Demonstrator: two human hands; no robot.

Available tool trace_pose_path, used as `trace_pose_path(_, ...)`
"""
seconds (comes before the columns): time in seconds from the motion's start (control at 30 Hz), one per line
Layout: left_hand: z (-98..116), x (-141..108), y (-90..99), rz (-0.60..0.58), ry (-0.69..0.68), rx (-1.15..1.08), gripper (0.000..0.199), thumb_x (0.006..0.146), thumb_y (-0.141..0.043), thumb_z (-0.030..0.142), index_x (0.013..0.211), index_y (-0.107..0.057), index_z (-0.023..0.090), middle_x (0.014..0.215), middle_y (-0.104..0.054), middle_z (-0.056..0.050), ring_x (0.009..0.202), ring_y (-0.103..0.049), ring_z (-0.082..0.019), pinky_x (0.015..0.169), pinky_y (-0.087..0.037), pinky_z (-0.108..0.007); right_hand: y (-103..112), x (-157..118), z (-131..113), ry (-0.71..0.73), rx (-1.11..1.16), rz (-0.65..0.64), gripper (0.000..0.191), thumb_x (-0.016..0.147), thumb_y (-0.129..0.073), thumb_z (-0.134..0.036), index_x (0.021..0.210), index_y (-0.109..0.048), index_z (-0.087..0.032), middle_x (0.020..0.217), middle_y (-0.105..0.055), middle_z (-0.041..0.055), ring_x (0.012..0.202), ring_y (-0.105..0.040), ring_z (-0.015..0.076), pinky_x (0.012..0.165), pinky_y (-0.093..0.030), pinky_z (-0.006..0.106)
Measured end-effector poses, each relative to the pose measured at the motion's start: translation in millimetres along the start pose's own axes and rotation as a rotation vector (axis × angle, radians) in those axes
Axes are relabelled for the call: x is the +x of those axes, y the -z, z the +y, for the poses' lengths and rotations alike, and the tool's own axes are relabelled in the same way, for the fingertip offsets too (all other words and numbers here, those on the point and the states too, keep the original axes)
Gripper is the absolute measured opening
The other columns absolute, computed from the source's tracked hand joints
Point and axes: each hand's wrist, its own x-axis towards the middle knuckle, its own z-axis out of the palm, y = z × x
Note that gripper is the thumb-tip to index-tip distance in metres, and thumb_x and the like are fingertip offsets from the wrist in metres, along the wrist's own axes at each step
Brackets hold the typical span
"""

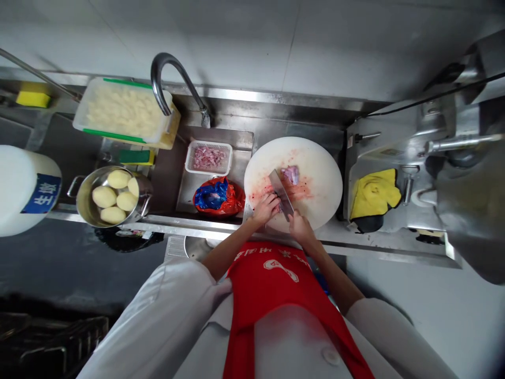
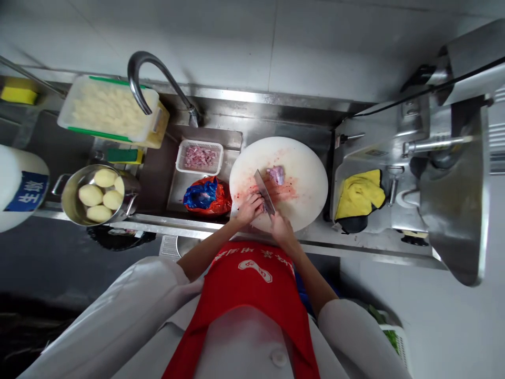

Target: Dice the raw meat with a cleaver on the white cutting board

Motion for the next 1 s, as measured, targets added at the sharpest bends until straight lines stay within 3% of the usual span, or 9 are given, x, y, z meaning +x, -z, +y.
trace_pose_path(0.13, -2, 0, -0.2, 0.003, -0.033, 0.007, 0.021, 0.097, -0.048, 0.021, 0.11, -0.064, 0.016, 0.113, -0.061, -0.011, 0.113, -0.051, -0.025, 0.106, -0.045, -0.042, -7, -9, 7, -0.02, 0.005, -0.031, 0.034, 0.104, -0.03, -0.028, 0.12, -0.054, -0.01, 0.095, -0.071, 0.0161, 0.089, -0.069, 0.024, 0.072, -0.041, 0.028)
trace_pose_path(0.33, -5, -1, 9.8, -0.053, -0.04, -0.076, 0.02, 0.097, -0.048, 0.022, 0.104, -0.065, 0.018, 0.106, -0.061, -0.01, 0.109, -0.053, -0.025, 0.1, -0.048, -0.043, 10, 60, -32, 0.054, 0.109, 0.151, 0.028, 0.102, -0.039, -0.024, 0.118, -0.057, -0.008, 0.111, -0.069, 0.0199, 0.103, -0.066, 0.0244, 0.078, -0.043, 0.026)
trace_pose_path(0.47, -10, -9, 25.1, -0.076, -0.064, -0.038, 0.027, 0.097, -0.046, 0.02, 0.116, -0.065, 0.018, 0.11, -0.061, -0.011, 0.111, -0.052, -0.026, 0.101, -0.047, -0.044, 23, 88, -15, 0.066, 0.235, 0.152, 0.029, 0.101, -0.045, -0.027, 0.116, -0.06, -0.007, 0.103, -0.072, 0.0144, 0.091, -0.067, 0.0212, 0.072, -0.046, 0.023)
trace_pose_path(0.6, -5, -11, 32.0, -0.08, -0.054, 0.078, 0.032, 0.096, -0.051, 0.025, 0.124, -0.066, 0.02, 0.112, -0.058, -0.012, 0.11, -0.05, -0.028, 0.097, -0.045, -0.044, 27, 92, 2, 0.086, 0.284, 0.112, 0.033, 0.101, -0.045, -0.03, 0.12, -0.06, -0.008, 0.095, -0.073, 0.0092, 0.081, -0.067, 0.0191, 0.068, -0.047, 0.023)
trace_pose_path(0.73, 11, -6, 22.3, 0.058, 0.159, 0.166, 0.027, 0.095, -0.055, 0.034, 0.11, -0.072, 0.019, 0.112, -0.057, -0.013, 0.108, -0.047, -0.03, 0.096, -0.042, -0.046, 25, 83, -6, 0.072, 0.164, 0.16, 0.031, 0.1, -0.046, -0.029, 0.119, -0.06, -0.008, 0.108, -0.072, 0.0158, 0.1, -0.067, 0.0231, 0.079, -0.047, 0.025)
trace_pose_path(0.87, 21, -4, 8.9, 0.149, 0.338, 0.181, 0.026, 0.096, -0.055, 0.03, 0.113, -0.071, 0.019, 0.118, -0.058, -0.013, 0.107, -0.047, -0.029, 0.097, -0.04, -0.047, 18, 70, -22, 0.058, 0.096, 0.152, 0.031, 0.101, -0.042, -0.028, 0.12, -0.058, -0.01, 0.112, -0.071, 0.0192, 0.104, -0.067, 0.0251, 0.08, -0.047, 0.027)
trace_pose_path(1.0, 24, 0, 2.7, 0.076, 0.261, 0.114, 0.018, 0.09, -0.059, 0.018, 0.101, -0.072, 0.015, 0.113, -0.061, -0.013, 0.107, -0.051, -0.028, 0.096, -0.043, -0.042, 19, 83, -38, 0.03, 0.109, 0.216, 0.031, 0.101, -0.042, -0.027, 0.122, -0.057, -0.011, 0.114, -0.07, 0.0202, 0.106, -0.067, 0.0247, 0.081, -0.046, 0.026)
